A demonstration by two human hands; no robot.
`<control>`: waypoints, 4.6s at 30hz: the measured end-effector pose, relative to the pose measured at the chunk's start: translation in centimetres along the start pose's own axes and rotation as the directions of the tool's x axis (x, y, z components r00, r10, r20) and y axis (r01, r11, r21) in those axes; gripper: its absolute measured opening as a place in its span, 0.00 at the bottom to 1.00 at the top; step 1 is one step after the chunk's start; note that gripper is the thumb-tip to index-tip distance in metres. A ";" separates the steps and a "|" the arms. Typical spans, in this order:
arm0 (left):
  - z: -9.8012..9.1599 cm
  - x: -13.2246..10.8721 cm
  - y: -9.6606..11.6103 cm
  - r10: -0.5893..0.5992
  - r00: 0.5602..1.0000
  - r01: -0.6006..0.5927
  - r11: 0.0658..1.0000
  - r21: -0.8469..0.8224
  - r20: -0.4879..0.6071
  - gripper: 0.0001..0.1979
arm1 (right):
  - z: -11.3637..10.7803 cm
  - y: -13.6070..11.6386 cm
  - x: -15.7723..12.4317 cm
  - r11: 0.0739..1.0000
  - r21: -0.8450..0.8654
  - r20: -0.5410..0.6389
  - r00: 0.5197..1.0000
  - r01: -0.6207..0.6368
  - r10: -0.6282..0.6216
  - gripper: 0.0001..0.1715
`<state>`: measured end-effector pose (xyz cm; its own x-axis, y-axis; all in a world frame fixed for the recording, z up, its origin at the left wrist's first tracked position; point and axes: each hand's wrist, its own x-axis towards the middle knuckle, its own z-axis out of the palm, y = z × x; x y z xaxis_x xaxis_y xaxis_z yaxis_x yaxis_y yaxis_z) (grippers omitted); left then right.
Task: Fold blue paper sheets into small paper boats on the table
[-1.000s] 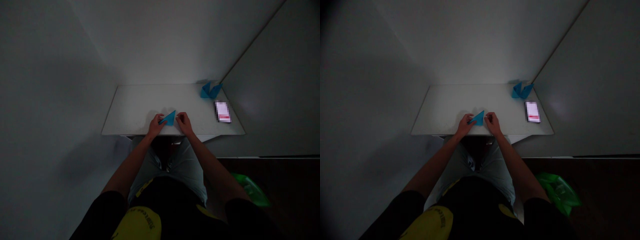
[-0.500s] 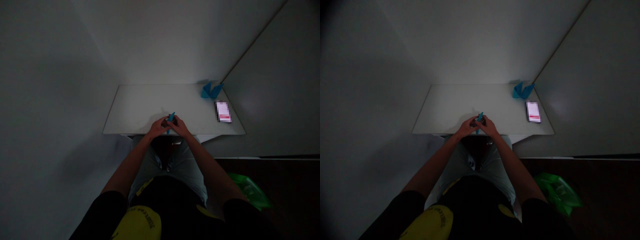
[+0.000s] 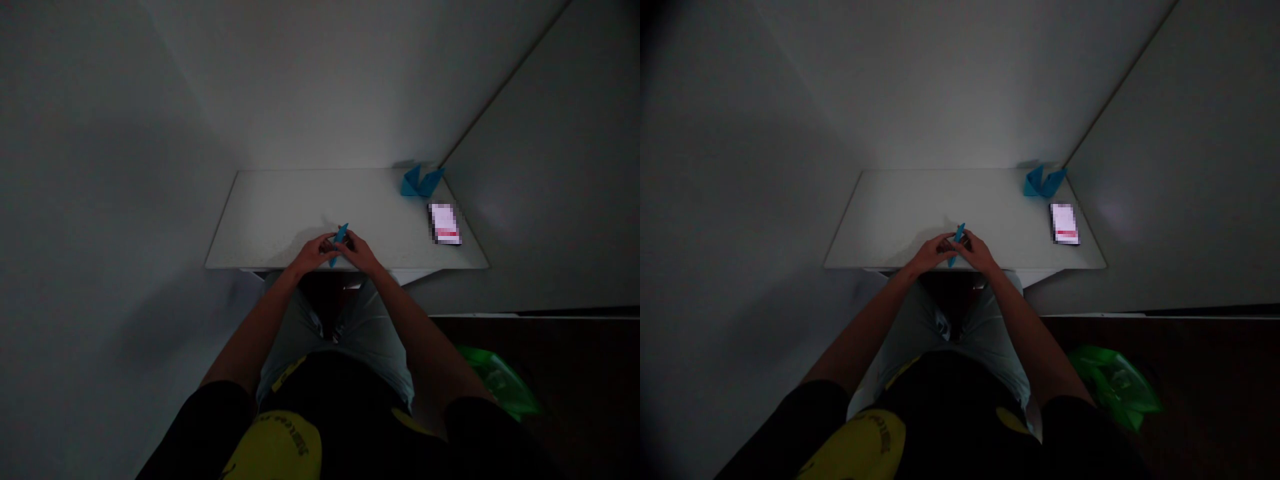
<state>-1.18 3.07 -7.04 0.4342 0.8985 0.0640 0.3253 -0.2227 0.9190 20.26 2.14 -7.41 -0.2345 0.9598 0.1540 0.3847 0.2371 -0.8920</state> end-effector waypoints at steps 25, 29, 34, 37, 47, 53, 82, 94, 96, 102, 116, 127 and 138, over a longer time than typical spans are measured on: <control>0.1 -0.6 0.4 0.010 0.986 -0.013 1.000 -0.015 -0.167 0.28 | -0.5 1.1 -0.2 0.994 0.013 -0.099 0.989 0.109 -0.108 0.29; 0.0 -0.4 0.5 -0.031 0.970 0.017 0.998 -0.059 -0.241 0.18 | -0.7 1.0 -0.2 0.996 0.078 -0.106 0.994 0.035 -0.026 0.20; -0.1 -0.1 0.0 -0.077 0.965 0.033 0.984 -0.177 -0.251 0.12 | -0.8 1.4 -0.1 0.992 0.126 -0.130 0.991 0.002 0.015 0.18; 0.1 0.1 -0.5 -0.074 0.958 0.020 0.981 -0.193 -0.277 0.12 | -0.7 1.5 0.0 0.992 0.124 -0.159 0.987 -0.001 0.021 0.20; -0.6 0.6 -0.7 -0.118 0.950 0.061 0.979 -0.197 -0.289 0.15 | -0.7 1.2 0.3 0.992 0.127 -0.162 0.985 -0.029 0.049 0.27; -0.9 0.9 -1.1 -0.133 0.933 0.028 0.953 -0.301 -0.335 0.19 | -0.7 1.3 0.4 0.975 0.222 -0.212 0.975 -0.017 0.066 0.28; -1.2 1.1 -1.5 -0.291 0.833 0.025 0.869 -0.494 -0.470 0.31 | -0.7 1.8 0.6 0.957 0.280 -0.220 0.966 -0.073 0.138 0.35; -2.7 0.0 -0.9 -0.173 0.860 0.012 0.947 -0.321 -0.480 0.31 | -0.7 1.2 0.2 0.970 0.236 -0.247 0.962 -0.059 0.119 0.32; -2.7 -0.1 -0.8 -0.173 0.867 0.041 0.959 -0.280 -0.467 0.28 | -1.0 0.9 -0.2 0.974 0.222 -0.238 0.967 -0.031 0.086 0.31; -2.9 -0.1 -0.6 -0.200 0.861 0.070 0.957 -0.281 -0.467 0.23 | -3.9 -0.7 -2.5 0.992 -0.063 -0.047 0.993 0.109 -0.112 0.30; -3.3 -0.2 0.1 -0.307 0.819 0.129 0.921 -0.366 -0.484 0.25 | -5.8 -1.6 -4.6 0.899 -0.265 0.312 0.913 0.350 -0.264 0.15; -3.0 -0.4 0.2 -0.248 0.768 0.112 0.960 -0.256 -0.591 0.24 | -8.5 -1.1 -4.1 0.860 -0.441 0.162 0.965 0.257 -0.206 0.14; -3.0 -0.6 0.0 -0.236 0.800 0.215 0.971 -0.103 -0.552 0.21 | -17.1 1.9 2.1 0.804 -0.576 -0.285 0.958 -0.151 -0.024 0.20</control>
<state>-3.98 3.67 -5.87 -0.1928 0.9800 0.0490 0.3230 0.0162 0.9462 35.73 7.17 -1.53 0.0203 0.9569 0.2899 0.8586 0.1318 -0.4955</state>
